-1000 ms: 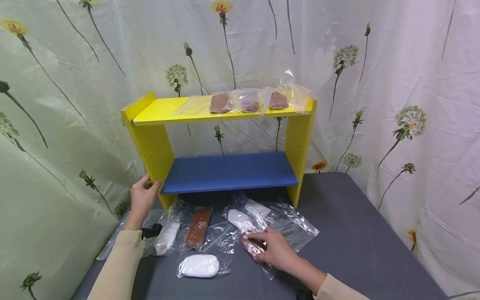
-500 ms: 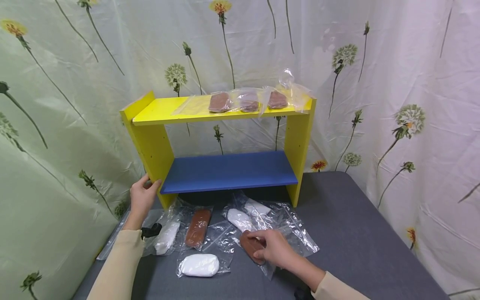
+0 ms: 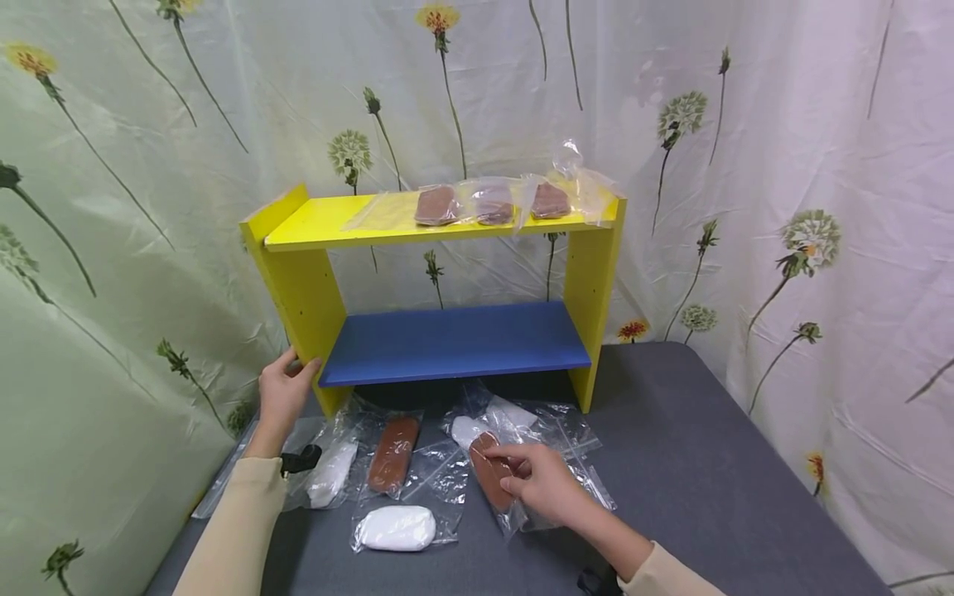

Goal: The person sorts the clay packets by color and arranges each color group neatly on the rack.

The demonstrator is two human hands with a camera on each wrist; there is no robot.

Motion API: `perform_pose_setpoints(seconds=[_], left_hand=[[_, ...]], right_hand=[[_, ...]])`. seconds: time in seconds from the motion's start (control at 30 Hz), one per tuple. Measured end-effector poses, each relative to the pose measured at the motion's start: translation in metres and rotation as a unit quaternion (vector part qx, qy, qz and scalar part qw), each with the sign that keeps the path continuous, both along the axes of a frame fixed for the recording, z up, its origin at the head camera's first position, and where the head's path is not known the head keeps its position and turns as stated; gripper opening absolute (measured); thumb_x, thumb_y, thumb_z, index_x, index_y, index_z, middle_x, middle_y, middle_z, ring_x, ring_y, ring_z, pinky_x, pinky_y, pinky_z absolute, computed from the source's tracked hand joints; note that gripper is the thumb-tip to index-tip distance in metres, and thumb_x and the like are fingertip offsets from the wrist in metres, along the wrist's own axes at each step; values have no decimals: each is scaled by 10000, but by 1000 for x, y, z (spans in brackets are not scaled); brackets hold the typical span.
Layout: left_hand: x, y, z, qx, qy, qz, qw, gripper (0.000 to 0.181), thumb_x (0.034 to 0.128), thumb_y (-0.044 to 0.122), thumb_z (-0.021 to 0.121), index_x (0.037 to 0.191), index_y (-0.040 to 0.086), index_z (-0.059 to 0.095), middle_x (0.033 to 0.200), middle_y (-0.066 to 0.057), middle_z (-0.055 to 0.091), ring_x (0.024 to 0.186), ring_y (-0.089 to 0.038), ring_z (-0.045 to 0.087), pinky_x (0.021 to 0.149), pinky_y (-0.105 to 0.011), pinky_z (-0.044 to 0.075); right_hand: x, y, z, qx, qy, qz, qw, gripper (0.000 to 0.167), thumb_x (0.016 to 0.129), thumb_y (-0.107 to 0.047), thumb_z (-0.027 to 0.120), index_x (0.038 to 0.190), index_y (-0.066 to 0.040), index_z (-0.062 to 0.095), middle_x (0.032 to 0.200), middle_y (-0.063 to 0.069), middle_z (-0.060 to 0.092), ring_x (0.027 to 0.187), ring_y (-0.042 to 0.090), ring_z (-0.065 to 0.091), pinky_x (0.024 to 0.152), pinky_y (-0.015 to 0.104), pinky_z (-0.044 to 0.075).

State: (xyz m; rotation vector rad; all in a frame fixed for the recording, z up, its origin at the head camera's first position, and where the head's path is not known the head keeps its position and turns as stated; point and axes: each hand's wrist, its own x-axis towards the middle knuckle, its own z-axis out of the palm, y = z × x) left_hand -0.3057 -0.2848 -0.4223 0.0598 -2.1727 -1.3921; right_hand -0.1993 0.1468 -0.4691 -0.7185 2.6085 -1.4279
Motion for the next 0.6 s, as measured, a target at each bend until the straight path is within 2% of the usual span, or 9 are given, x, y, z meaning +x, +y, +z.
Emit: perform_pose_setpoints(seconds=[0.17, 0.3, 0.43, 0.57, 0.6], left_hand=[[0, 0, 0, 13, -17, -15, 10000, 471, 973, 235, 692, 1433, 214, 595, 1286, -159, 639, 1133, -345, 651, 912, -528, 528], [1, 0, 0, 10, -13, -5, 10000, 469, 968, 227, 698, 1427, 221, 602, 1276, -158, 643, 1122, -342, 656, 903, -524, 534], [1, 0, 0, -6, -1, 13, 10000, 471, 967, 218, 699, 1428, 226, 601, 1266, -156, 649, 1109, -334, 662, 891, -526, 539], [2, 0, 0, -37, 18, 8, 10000, 473, 967, 219, 699, 1429, 232, 599, 1259, -156, 652, 1100, -329, 666, 878, -533, 542], [2, 0, -1, -48, 24, 2, 10000, 471, 968, 222, 698, 1428, 231, 599, 1256, -156, 652, 1098, -327, 667, 875, -534, 542]], right_hand=[[4, -2, 15, -182, 4, -455, 9988, 461, 876, -51, 769, 1266, -290, 711, 1052, 22, 666, 844, 190, 653, 577, 321, 552], [8, -4, 25, -427, 78, -832, 9956, 500, 855, -27, 787, 1260, -310, 708, 1011, 3, 647, 861, 193, 650, 614, 314, 567], [10, -5, 37, -692, 380, -1138, 9904, 531, 838, -18, 802, 1257, -330, 705, 980, -14, 639, 869, 193, 654, 646, 307, 579], [11, -7, 49, -845, 884, -1346, 9833, 542, 836, -76, 823, 1270, -373, 688, 986, -58, 628, 892, 163, 645, 673, 305, 579], [14, -8, 56, -874, 1008, -1386, 9813, 535, 835, -76, 823, 1278, -345, 690, 992, -43, 629, 896, 168, 646, 682, 310, 576]])
